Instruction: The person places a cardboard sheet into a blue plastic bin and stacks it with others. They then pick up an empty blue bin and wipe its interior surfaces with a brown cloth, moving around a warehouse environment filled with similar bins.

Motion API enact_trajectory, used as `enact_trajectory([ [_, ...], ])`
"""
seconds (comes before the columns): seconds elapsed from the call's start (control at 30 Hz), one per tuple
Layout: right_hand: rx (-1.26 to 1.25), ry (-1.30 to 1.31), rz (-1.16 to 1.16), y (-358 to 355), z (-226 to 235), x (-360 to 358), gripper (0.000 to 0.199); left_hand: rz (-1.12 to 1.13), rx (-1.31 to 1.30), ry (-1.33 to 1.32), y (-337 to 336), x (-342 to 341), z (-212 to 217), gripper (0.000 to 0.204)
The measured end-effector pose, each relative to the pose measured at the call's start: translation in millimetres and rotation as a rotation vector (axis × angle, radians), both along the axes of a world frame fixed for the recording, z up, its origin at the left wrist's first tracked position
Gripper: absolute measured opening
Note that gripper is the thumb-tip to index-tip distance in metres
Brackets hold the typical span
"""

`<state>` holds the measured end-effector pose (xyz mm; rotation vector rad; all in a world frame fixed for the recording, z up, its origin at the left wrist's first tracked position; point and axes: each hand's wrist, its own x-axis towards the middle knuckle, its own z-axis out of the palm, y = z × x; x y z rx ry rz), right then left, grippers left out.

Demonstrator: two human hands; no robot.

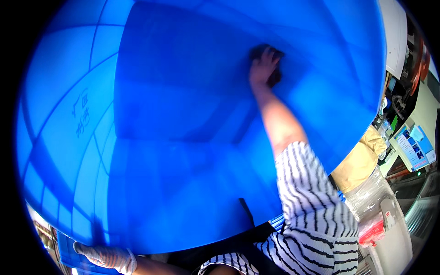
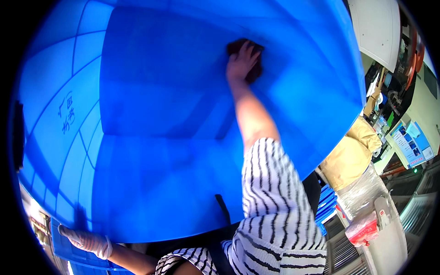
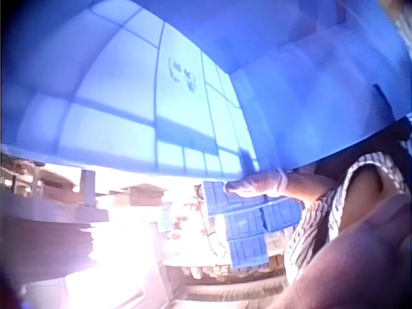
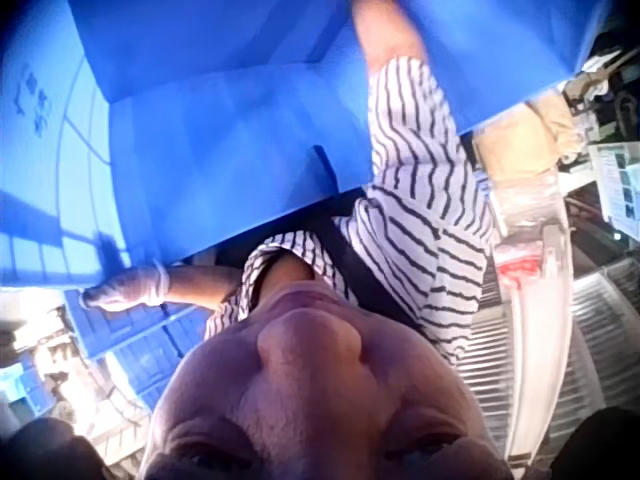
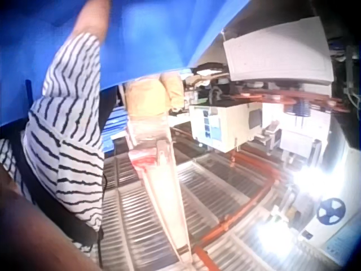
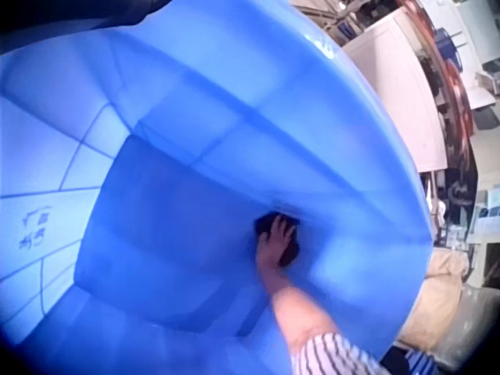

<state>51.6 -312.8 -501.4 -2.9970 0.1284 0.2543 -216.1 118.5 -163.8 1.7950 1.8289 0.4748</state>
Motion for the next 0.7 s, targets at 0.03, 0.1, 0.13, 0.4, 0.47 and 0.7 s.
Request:
enact_trajectory([
  [0.03,0.067,0.063,0.004,-11,6,14,0.061,0.024,-0.013,-0.029,-5,9,2,0.058],
  [0.1,0.046,0.047,-0.038,-31,7,-12,0.062,0.013,-0.010,0.027,-8,12,4,0.058],
  [0.13,0.038,0.032,-0.054,-38,5,-27,0.062,0.012,-0.006,0.047,-9,13,4,0.058],
  [0.4,-0.110,0.313,-0.935,-5,-10,-274,0.070,-0.038,-0.016,0.066,-16,30,5,0.060],
  [0.47,-0.269,0.756,-0.782,-6,-9,-270,0.059,-0.019,-0.018,0.052,-24,39,8,0.059],
  [0.7,-0.806,1.115,0.434,-14,4,-83,0.032,0.021,0.055,0.147,-10,20,5,0.056],
])
